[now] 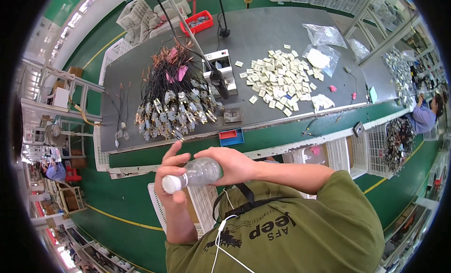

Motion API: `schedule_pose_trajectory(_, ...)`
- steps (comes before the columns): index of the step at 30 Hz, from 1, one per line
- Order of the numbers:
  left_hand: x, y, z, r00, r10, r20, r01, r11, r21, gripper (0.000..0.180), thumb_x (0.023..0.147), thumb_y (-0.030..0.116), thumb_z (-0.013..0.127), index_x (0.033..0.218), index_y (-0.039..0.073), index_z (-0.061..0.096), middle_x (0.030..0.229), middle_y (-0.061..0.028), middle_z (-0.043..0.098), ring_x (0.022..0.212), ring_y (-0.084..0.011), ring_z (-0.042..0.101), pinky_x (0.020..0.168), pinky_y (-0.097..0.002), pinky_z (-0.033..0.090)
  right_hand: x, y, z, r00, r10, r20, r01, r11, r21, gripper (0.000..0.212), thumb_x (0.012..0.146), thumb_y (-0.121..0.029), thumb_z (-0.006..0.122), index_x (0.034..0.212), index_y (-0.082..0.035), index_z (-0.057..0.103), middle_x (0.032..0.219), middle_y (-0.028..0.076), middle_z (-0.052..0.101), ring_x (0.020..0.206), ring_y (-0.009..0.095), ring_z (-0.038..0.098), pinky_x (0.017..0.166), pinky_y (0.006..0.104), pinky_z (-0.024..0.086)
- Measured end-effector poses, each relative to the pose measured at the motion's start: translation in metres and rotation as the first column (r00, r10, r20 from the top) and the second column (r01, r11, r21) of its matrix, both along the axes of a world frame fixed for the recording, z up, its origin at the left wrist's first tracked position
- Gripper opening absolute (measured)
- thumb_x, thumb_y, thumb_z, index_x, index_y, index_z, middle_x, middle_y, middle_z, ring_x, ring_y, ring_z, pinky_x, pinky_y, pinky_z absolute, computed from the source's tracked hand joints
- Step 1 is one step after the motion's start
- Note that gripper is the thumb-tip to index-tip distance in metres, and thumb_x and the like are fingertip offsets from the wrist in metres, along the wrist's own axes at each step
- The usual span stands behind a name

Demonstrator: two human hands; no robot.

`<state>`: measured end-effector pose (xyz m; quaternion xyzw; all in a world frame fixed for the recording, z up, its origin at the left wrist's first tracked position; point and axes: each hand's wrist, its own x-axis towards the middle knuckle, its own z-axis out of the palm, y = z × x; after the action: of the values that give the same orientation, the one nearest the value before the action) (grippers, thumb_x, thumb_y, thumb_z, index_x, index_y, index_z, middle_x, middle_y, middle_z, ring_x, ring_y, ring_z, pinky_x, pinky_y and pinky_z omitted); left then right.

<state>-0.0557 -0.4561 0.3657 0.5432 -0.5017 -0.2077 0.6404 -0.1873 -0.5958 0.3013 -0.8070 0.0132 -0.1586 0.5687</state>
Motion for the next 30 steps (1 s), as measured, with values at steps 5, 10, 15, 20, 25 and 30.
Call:
schedule_pose_trajectory(5, -0.001, 0.01, -0.018, 0.952, 0.303, -0.052, -0.307, 0.942, -0.139, 0.018, 0.091, 0.012, 0.067, 0.105, 0.007, 0.057, 0.099, -0.0109, 0.063, 0.095, -0.0213, 0.059, 0.081, -0.0309, 0.049, -0.026, -0.001, -0.029, 0.977, -0.178, -0.118, 0.175, 0.984, -0.033, 0.079, 0.064, -0.02, 0.088, 0.131, -0.007, 0.047, 0.122, 0.014, 0.058, 0.11, 0.03, 0.06, 0.095, 0.0391, 0.048)
schedule_pose_trajectory(10, 0.038, 0.014, -0.127, 0.911, 0.396, 0.117, -0.385, 0.713, 0.587, 0.014, 0.099, 0.014, 0.051, 0.109, 0.005, 0.056, 0.103, -0.0047, 0.056, 0.091, -0.0111, 0.054, 0.083, -0.0262, 0.044, -0.07, -0.008, -0.054, 0.9, -0.324, -0.292, 0.369, 0.922, 0.115, 0.081, 0.066, -0.021, 0.089, 0.132, -0.006, 0.044, 0.12, 0.012, 0.058, 0.11, 0.024, 0.06, 0.095, 0.0353, 0.047)
schedule_pose_trajectory(15, 0.051, 0.023, -0.266, 0.913, 0.228, 0.338, -0.401, 0.651, 0.644, 0.034, 0.097, 0.016, 0.049, 0.128, 0.002, 0.049, 0.116, -0.0211, 0.054, 0.108, -0.039, 0.052, 0.096, -0.0428, 0.041, -0.099, -0.03, -0.088, 0.863, -0.456, -0.219, 0.478, 0.877, 0.057, 0.087, 0.067, -0.018, 0.089, 0.134, -0.007, 0.035, 0.119, 0.01, 0.059, 0.112, 0.019, 0.057, 0.097, 0.0348, 0.045)
schedule_pose_trajectory(20, 0.047, 0.01, -0.333, 0.851, 0.175, 0.495, -0.494, 0.589, 0.64, 0.044, 0.088, 0.016, 0.062, 0.129, 0.005, 0.047, 0.118, -0.0224, 0.056, 0.107, -0.0419, 0.054, 0.093, -0.0475, 0.043, -0.109, -0.057, -0.103, 0.842, -0.516, -0.155, 0.532, 0.841, 0.092, 0.087, 0.065, -0.013, 0.09, 0.132, -0.008, 0.035, 0.123, 0.013, 0.057, 0.112, 0.02, 0.056, 0.097, 0.0357, 0.045)
schedule_pose_trajectory(25, 0.031, 0.003, -0.345, 0.706, 0.052, 0.707, -0.642, 0.47, 0.606, 0.045, 0.085, 0.019, 0.066, 0.127, 0.012, 0.051, 0.123, -0.0171, 0.057, 0.113, -0.0364, 0.054, 0.092, -0.0444, 0.044, -0.118, -0.081, -0.11, 0.803, -0.568, -0.183, 0.584, 0.81, 0.047, 0.086, 0.064, -0.012, 0.09, 0.13, -0.007, 0.036, 0.127, 0.012, 0.054, 0.112, 0.02, 0.056, 0.095, 0.035, 0.047)
schedule_pose_trajectory(30, 0.007, -0.026, -0.298, 0.749, 0.28, 0.6, -0.635, 0.561, 0.531, 0.049, 0.082, 0.016, 0.07, 0.127, 0.008, 0.052, 0.129, -0.015, 0.056, 0.12, -0.0332, 0.052, 0.101, -0.0421, 0.041, -0.113, -0.096, -0.12, 0.835, -0.52, -0.179, 0.537, 0.842, 0.055, 0.084, 0.064, -0.015, 0.09, 0.129, -0.006, 0.037, 0.126, 0.012, 0.056, 0.113, 0.021, 0.057, 0.096, 0.0359, 0.046)
